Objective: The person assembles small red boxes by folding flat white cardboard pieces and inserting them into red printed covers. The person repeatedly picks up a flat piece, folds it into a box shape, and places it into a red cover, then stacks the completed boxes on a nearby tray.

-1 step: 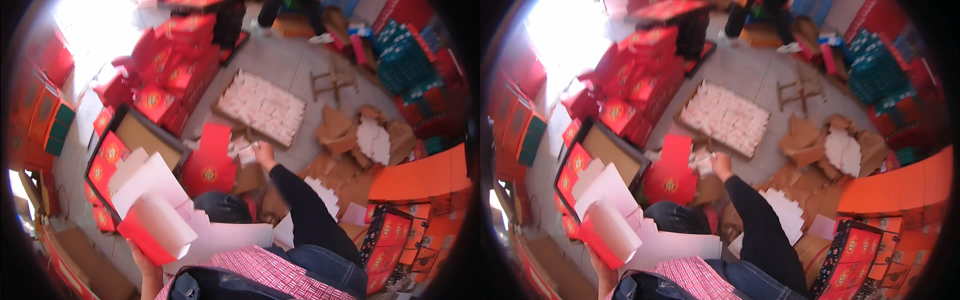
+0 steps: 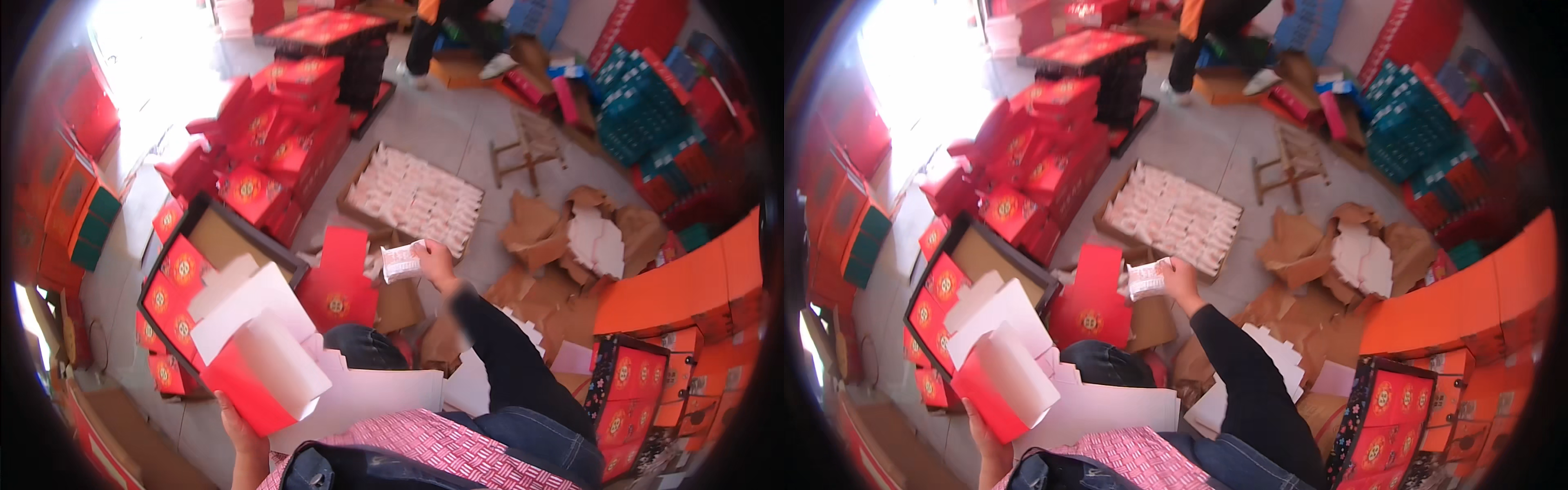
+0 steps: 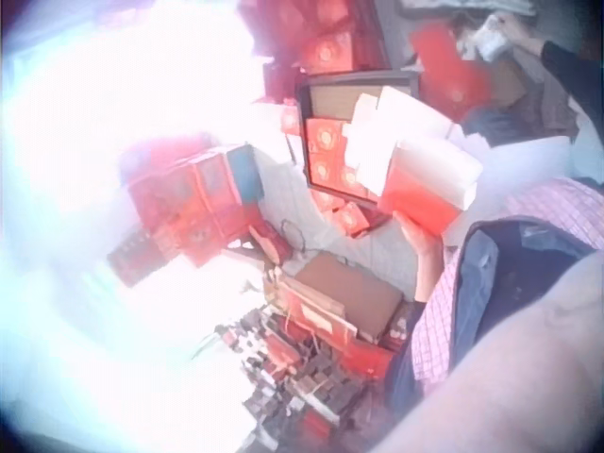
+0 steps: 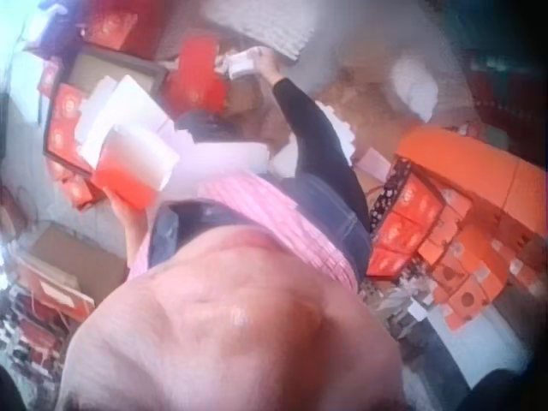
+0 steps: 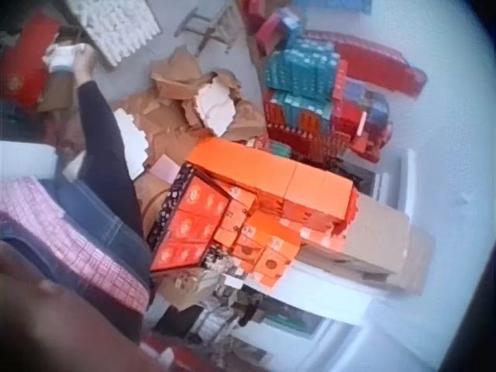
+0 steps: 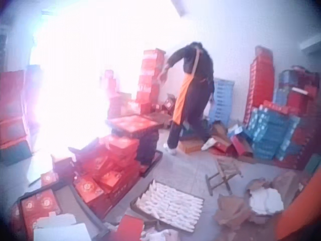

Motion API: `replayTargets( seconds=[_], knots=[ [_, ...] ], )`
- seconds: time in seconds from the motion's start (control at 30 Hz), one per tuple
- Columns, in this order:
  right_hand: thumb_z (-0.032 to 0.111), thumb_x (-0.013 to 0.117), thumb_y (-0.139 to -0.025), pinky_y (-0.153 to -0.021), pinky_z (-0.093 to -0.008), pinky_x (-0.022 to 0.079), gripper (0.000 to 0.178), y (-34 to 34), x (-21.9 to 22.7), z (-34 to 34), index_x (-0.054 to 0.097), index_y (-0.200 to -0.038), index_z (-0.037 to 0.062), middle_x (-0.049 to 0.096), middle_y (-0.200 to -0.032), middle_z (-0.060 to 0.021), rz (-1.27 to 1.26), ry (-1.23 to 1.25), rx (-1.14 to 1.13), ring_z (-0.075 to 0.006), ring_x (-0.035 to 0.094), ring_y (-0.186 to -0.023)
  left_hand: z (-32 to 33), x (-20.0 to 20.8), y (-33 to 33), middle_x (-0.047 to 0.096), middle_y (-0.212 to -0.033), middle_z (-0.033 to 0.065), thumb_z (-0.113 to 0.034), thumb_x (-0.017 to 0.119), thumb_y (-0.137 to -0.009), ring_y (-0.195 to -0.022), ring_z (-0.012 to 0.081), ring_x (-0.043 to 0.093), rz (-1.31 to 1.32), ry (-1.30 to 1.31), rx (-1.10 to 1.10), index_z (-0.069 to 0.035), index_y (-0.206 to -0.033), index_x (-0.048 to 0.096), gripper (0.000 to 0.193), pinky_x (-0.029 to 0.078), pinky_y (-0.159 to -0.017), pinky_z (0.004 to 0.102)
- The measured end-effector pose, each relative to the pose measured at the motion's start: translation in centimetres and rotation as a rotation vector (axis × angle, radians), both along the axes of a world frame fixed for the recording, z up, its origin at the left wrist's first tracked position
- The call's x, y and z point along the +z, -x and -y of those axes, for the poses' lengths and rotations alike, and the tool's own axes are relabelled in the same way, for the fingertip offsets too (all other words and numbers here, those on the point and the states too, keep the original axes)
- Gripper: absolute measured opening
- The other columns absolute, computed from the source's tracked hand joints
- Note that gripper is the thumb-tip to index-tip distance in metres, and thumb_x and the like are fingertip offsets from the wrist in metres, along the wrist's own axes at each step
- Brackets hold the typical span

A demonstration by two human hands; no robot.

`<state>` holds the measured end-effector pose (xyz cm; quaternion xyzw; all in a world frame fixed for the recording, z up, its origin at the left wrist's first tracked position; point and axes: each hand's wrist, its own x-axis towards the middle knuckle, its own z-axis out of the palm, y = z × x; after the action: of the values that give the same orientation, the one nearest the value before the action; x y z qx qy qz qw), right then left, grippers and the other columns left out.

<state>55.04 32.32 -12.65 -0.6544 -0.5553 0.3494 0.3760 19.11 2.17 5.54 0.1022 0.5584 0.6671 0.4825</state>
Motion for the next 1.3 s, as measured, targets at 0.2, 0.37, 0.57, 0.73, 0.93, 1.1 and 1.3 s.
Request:
replayTargets(
  seconds=[0.2, 0.37, 0.57, 0.73, 0.93, 1.1, 1.3],
  knots=[
    [0.015, 0.062, -0.089, -0.058, -0.0286, 0.045, 0.018, 5.4, 28.0, 11.1, 0.065, -0.081, 0.0000, 0.061, -0.068, -0.0030, -0.191, -0.360, 0.279, -0.0112, 0.056, -0.062, -1.0, -2.2, -1.1, 0.060, -0.114, 0.0108, -0.049, 0.041, -0.098, -0.099, 0.0191, 0.060, 0.044, -0.185, -0.141, 0.003, -0.121, 0.050, 0.058, 0.049, -0.086, 0.0313],
    [0.014, 0.061, -0.086, -0.059, -0.0337, 0.046, 0.017, 11.9, 32.2, 18.3, 0.063, -0.079, -0.0010, 0.059, -0.070, -0.0143, 0.212, -0.434, 0.565, -0.0270, 0.059, -0.062, 0.5, -1.2, -2.0, 0.060, -0.112, 0.0110, -0.045, 0.040, -0.099, -0.098, 0.0178, 0.059, 0.019, -0.241, -0.213, 0.004, -0.119, 0.051, 0.054, 0.049, -0.085, 0.0305],
    [0.017, 0.059, -0.087, -0.077, -0.0360, 0.048, 0.021, 16.2, 31.7, 21.9, 0.062, -0.099, 0.0010, 0.061, -0.100, -0.0180, 0.316, -0.553, 0.614, -0.0320, 0.060, -0.091, 2.7, 1.2, -2.3, 0.061, -0.107, 0.0105, -0.044, 0.040, -0.100, -0.091, 0.0168, 0.061, 0.107, -0.246, -0.221, 0.003, -0.118, 0.052, 0.052, 0.050, -0.079, 0.0298],
    [0.026, 0.063, -0.089, -0.099, -0.0379, 0.039, 0.060, 16.9, 31.7, 25.8, 0.036, -0.136, 0.0016, 0.043, -0.135, -0.0164, -0.068, -0.543, 0.360, -0.0273, 0.044, -0.124, 3.3, 0.7, -1.3, 0.061, -0.107, 0.0088, -0.046, 0.039, -0.099, -0.091, 0.0159, 0.060, 0.266, -0.401, -0.057, 0.001, -0.119, 0.050, 0.052, 0.050, -0.078, 0.0289],
    [0.015, 0.059, -0.093, -0.098, -0.0303, 0.041, 0.058, 17.8, 25.2, 28.9, 0.028, -0.140, 0.0011, 0.048, -0.129, -0.0097, -0.612, -0.145, 0.397, -0.0161, 0.049, -0.114, 5.7, -1.0, -4.3, 0.054, -0.120, 0.0058, -0.043, 0.039, -0.100, -0.112, 0.0170, 0.052, 0.143, -0.293, -0.272, -0.004, -0.129, 0.042, 0.049, 0.045, -0.093, 0.0327],
    [0.012, 0.052, -0.096, -0.100, -0.0302, 0.039, 0.059, 15.5, 24.4, 28.9, 0.022, -0.145, 0.0038, 0.048, -0.131, -0.0111, -0.507, -0.267, 0.479, -0.0175, 0.047, -0.119, 5.6, 2.1, -2.8, 0.042, -0.139, 0.0106, -0.029, 0.043, -0.101, -0.124, 0.0184, 0.045, 0.093, -0.571, -0.288, -0.003, -0.143, 0.027, 0.053, 0.038, -0.102, 0.0321],
    [0.023, 0.046, -0.100, -0.100, -0.0280, 0.038, 0.051, 13.8, 20.8, 31.2, 0.031, -0.143, -0.0008, 0.048, -0.133, -0.0125, -0.572, -0.041, 0.586, -0.0167, 0.048, -0.119, 5.8, 0.1, -1.8, 0.053, -0.121, 0.0054, -0.018, 0.047, -0.099, -0.105, 0.0094, 0.051, -0.337, -0.322, -0.507, -0.001, -0.125, 0.053, 0.031, 0.040, -0.091, 0.0232]
  ],
)
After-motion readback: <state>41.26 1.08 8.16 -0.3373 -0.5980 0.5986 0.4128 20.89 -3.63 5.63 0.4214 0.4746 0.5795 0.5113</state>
